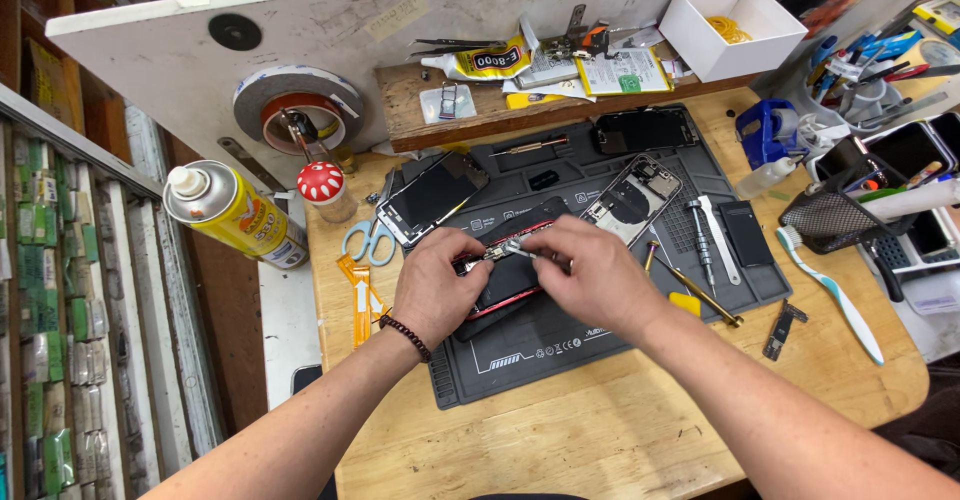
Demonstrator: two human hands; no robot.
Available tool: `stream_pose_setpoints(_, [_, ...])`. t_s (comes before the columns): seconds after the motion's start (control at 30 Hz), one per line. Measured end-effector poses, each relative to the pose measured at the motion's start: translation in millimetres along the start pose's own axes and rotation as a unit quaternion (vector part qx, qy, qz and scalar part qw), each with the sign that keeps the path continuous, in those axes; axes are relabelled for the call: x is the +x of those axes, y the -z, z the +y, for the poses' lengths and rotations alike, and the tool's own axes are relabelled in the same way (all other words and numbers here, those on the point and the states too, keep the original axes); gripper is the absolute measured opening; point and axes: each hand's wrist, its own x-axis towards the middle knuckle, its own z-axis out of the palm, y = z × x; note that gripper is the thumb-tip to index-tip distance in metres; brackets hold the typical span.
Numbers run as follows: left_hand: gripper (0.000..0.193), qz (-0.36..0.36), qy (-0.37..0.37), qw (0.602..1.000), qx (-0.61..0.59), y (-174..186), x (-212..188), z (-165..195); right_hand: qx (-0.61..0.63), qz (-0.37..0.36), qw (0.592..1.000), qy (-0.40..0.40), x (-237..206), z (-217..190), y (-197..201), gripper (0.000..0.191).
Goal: The person repairs a red smartphone at a repair workbench. They lift the opened phone, remove and reposition internal components including the battery and logic board, use a screwdriver and tweezers on small screws and connectors, and work on the phone laid on a repair mat among other disassembled phones.
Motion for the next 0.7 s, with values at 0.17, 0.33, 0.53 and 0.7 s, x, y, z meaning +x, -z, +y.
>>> stream_pose_setpoints(0.17, [0.017, 0.026, -0.018, 0.999, -0.009, -6, 2, -5, -0.065, -0.032, 0.991, 0.111, 41, 16, 13, 0.019])
stream_pose_setpoints(0.33, [0.016, 0.023, -0.021, 0.999, -0.021, -7, 7, -14, -0.100, -0.141, 0.980, 0.102, 74, 30, 16, 0.018])
stream_pose_setpoints(0.53, [0.016, 0.021, -0.019, 0.999, -0.021, -7, 11, -18, -0.124, -0.224, 0.964, 0.066, 103, 40, 16, 0.019])
stream_pose_setpoints(0.7, [0.016, 0.020, -0.018, 0.999, -0.022, -7, 12, -19, -0.127, -0.246, 0.960, 0.053, 110, 40, 11, 0.018])
